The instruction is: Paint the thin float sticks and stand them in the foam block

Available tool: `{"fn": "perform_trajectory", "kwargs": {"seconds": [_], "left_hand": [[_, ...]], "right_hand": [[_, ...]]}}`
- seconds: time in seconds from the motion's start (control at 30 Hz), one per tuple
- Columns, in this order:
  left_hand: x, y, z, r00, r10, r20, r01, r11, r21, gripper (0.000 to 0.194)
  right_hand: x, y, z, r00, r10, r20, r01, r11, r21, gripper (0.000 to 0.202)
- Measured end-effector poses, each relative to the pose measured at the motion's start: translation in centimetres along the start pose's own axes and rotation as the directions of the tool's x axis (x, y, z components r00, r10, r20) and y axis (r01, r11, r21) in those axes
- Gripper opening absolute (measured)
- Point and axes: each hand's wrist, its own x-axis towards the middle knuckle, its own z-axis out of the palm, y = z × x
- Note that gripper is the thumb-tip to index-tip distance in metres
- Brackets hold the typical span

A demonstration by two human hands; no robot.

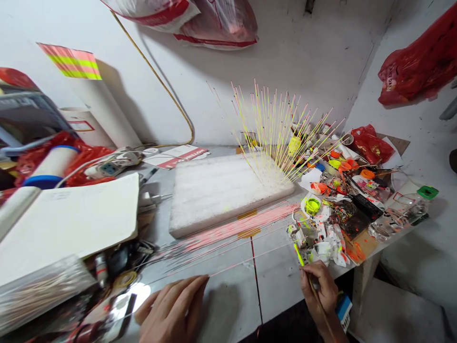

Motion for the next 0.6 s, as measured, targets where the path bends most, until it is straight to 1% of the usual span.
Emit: {"fn": "perform_trajectory", "kwargs": {"seconds": [0.13,0.37,0.6], "left_hand": [[0.1,0.2,0.0,1.0,0.029,-0.004,-0.029,0.999,0.024,0.013],[0.0,0.3,0.0,1.0,0.019,-0.007,-0.019,1.0,0.018,0.013],[-0.1,0.4,0.1,1.0,0.016,0.009,-0.016,1.0,0.0,0.013]], "right_hand": [[-0.2,-0.8,0.6,0.997,-0.042,0.057,0.04,0.999,0.036,0.015],[0.0,-1.0,1.3,0.997,-0.045,0.067,0.043,0.999,0.025,0.015],[0.4,-1.2,1.4,0.992,-0.095,0.079,0.094,0.995,0.014,0.015]]}}
